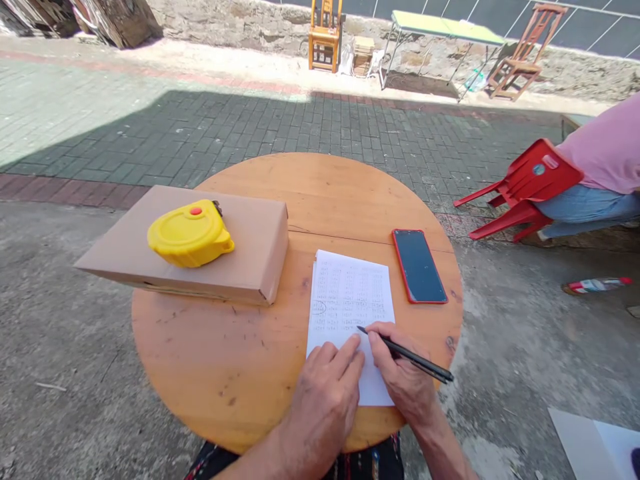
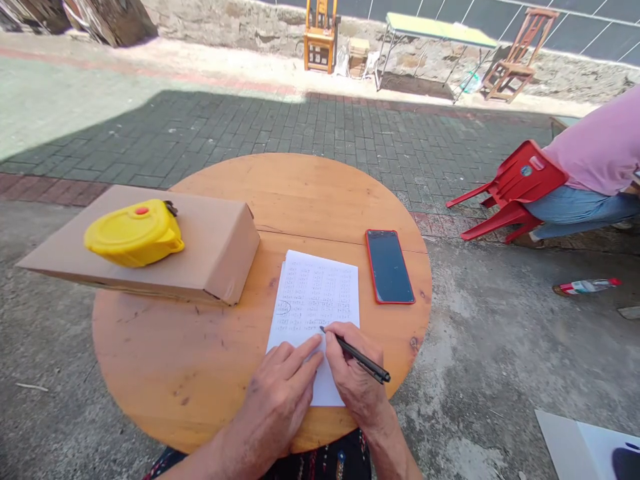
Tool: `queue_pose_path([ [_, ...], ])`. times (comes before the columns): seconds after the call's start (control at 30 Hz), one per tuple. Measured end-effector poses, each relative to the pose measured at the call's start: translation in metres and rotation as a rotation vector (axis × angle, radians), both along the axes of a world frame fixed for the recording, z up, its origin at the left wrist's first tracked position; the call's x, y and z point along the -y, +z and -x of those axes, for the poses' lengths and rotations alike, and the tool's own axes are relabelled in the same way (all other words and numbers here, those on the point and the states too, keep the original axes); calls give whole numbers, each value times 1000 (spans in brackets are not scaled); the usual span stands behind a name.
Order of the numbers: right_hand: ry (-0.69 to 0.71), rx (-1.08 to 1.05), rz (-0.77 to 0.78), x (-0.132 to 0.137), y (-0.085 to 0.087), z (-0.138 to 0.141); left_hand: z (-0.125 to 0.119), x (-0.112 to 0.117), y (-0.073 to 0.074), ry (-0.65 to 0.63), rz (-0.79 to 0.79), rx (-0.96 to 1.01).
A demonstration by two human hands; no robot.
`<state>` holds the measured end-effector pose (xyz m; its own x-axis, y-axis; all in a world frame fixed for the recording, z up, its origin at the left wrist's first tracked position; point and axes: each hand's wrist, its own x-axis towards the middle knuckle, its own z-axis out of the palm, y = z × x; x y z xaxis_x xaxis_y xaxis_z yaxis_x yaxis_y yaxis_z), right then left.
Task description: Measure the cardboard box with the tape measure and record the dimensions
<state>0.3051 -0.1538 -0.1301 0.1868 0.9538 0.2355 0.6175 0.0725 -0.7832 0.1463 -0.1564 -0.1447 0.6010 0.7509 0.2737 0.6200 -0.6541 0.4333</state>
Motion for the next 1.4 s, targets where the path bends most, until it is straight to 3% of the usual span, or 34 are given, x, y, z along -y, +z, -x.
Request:
queue_pose_path([
  [0.57,36,13,-4,0,0,0,0,-1,2,-9,50,14],
  [0.87,-61,-12,-26,2,-3,-1,1,-1,3,-2,54,29],
  [1.4,-16,29,-61,1,-2,0,1,-2,2,-3,61,45],
])
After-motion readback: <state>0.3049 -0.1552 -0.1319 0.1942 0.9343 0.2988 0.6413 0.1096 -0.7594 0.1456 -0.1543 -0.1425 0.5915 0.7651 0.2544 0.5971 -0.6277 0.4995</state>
